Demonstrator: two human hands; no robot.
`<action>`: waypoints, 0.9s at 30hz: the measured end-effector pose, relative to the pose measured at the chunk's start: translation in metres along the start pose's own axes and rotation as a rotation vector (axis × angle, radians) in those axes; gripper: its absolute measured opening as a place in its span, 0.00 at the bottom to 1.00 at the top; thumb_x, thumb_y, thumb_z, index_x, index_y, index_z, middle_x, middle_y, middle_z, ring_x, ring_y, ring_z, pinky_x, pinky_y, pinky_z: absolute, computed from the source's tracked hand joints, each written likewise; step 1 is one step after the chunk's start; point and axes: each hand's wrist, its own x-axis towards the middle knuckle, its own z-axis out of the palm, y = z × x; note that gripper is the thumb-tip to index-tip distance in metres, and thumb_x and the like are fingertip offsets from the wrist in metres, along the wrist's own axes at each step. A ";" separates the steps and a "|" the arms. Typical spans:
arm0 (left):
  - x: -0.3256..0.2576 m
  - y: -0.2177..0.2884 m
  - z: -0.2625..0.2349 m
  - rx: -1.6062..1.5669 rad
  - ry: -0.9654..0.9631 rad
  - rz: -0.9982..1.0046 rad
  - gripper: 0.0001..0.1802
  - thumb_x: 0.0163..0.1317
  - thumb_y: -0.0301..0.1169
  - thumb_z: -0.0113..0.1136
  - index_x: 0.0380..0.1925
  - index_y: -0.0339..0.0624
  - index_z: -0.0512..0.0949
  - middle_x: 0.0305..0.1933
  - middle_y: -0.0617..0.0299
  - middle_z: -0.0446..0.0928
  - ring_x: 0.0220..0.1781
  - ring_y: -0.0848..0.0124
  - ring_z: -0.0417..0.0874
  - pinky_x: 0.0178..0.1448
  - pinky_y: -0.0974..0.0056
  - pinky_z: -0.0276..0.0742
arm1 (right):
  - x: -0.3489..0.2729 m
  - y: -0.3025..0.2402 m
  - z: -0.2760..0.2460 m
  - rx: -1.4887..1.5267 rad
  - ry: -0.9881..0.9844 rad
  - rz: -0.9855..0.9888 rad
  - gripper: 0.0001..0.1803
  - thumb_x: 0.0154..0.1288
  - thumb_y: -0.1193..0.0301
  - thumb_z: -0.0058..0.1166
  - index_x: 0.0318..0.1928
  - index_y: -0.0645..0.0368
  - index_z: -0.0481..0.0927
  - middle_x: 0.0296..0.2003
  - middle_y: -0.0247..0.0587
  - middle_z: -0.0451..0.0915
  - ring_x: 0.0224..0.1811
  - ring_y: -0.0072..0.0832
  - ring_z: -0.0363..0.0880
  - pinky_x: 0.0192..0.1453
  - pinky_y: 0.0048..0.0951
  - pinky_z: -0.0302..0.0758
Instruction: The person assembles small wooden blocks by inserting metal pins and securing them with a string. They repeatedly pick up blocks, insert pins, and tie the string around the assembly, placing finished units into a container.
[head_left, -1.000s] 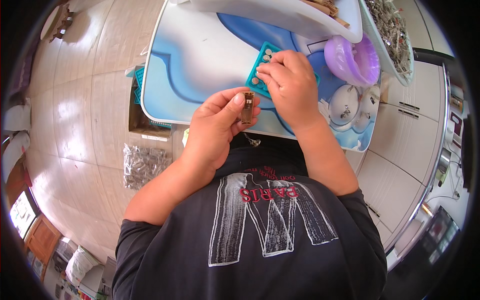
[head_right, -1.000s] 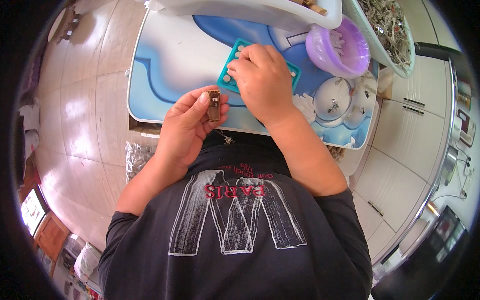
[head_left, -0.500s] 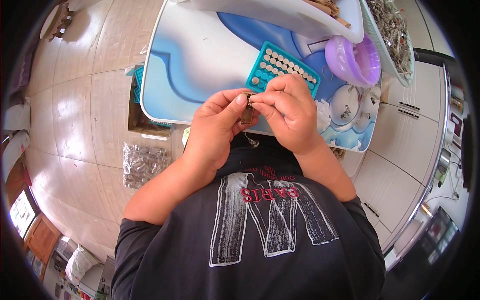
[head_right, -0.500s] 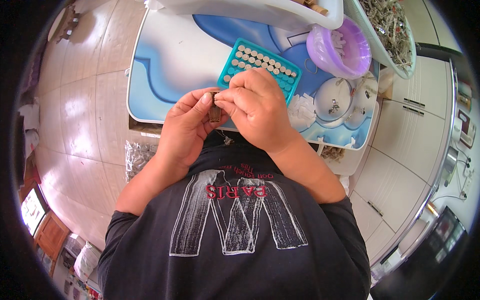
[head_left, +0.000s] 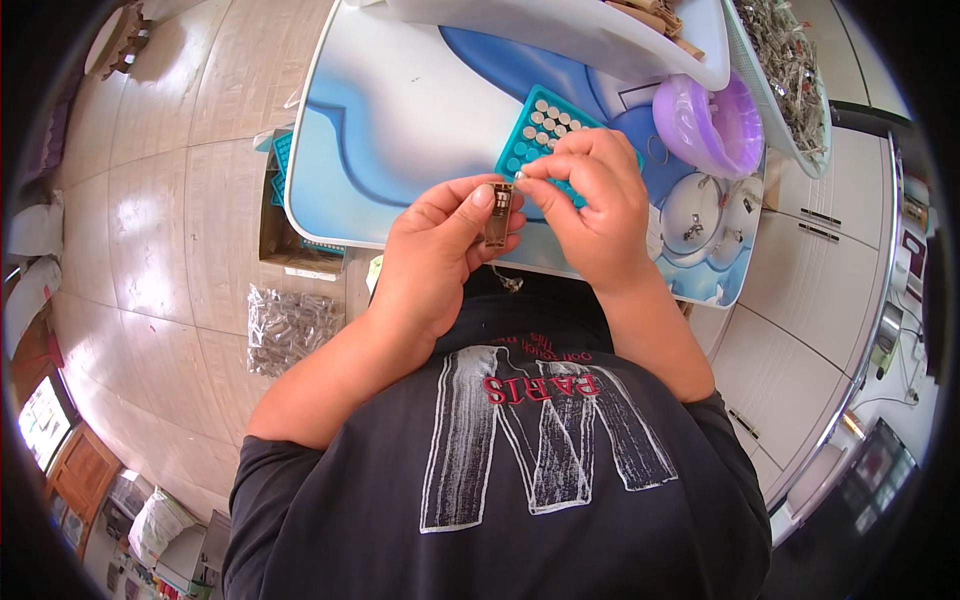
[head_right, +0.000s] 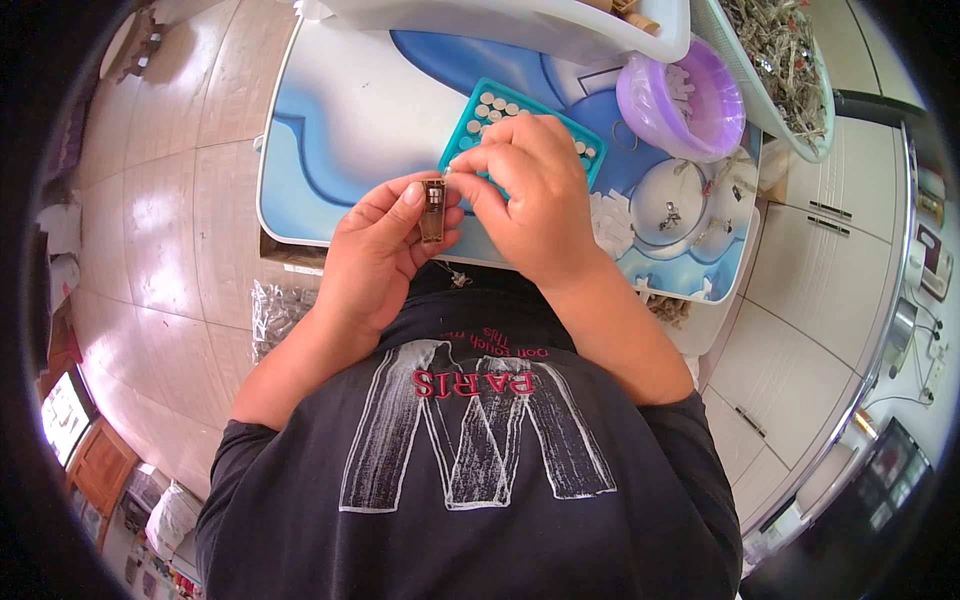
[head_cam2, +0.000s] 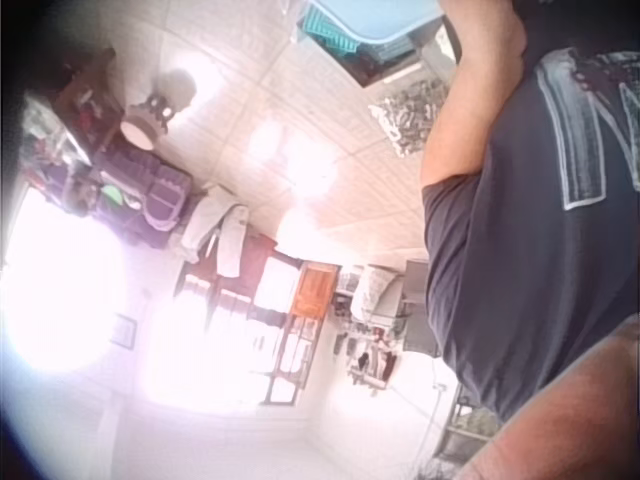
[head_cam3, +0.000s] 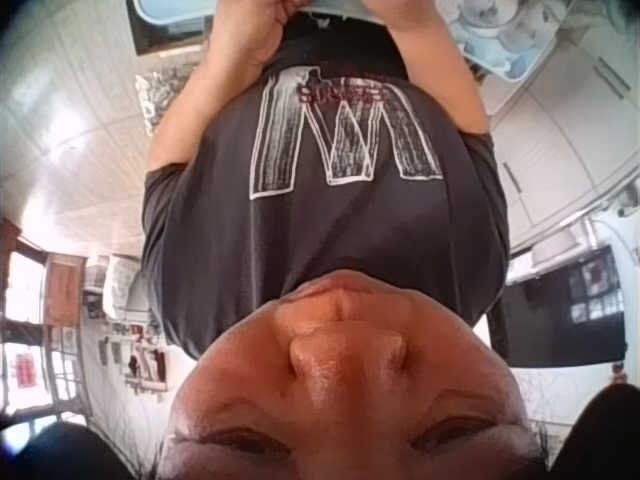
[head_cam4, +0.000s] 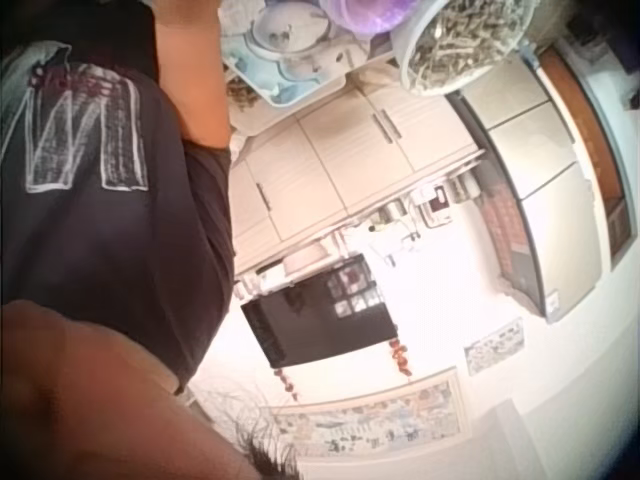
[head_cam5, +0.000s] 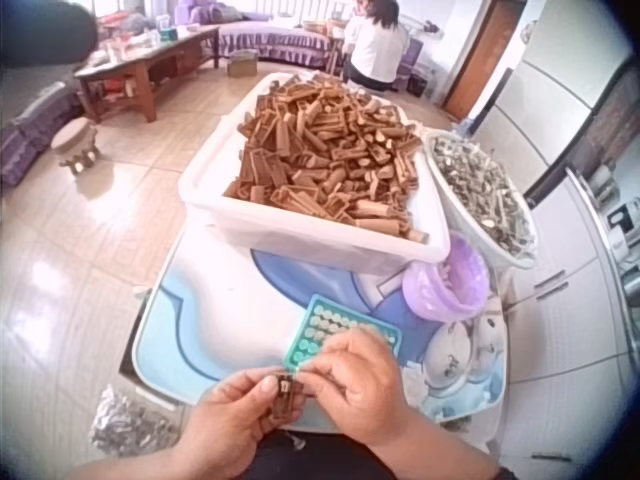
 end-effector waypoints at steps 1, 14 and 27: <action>0.000 0.000 0.001 0.000 0.000 -0.003 0.14 0.68 0.33 0.51 0.47 0.35 0.73 0.40 0.60 0.78 0.41 0.74 0.80 0.49 0.67 0.78 | -0.001 -0.002 -0.002 0.003 -0.017 -0.013 0.08 0.41 0.77 0.64 0.26 0.58 0.79 0.27 0.36 0.74 0.33 0.35 0.71 0.36 0.34 0.69; 0.001 -0.004 0.005 0.029 0.059 0.007 0.12 0.69 0.30 0.49 0.45 0.33 0.73 0.39 0.61 0.78 0.39 0.75 0.79 0.49 0.68 0.78 | -0.012 -0.008 0.009 -0.085 -0.002 -0.148 0.10 0.42 0.77 0.61 0.30 0.61 0.78 0.29 0.38 0.75 0.34 0.36 0.74 0.38 0.34 0.73; 0.000 -0.008 0.004 0.028 0.045 0.050 0.12 0.70 0.31 0.47 0.44 0.33 0.73 0.38 0.60 0.78 0.37 0.75 0.79 0.45 0.69 0.78 | -0.017 -0.012 0.015 -0.061 0.007 -0.100 0.06 0.50 0.77 0.61 0.31 0.61 0.78 0.28 0.38 0.75 0.33 0.35 0.74 0.37 0.33 0.73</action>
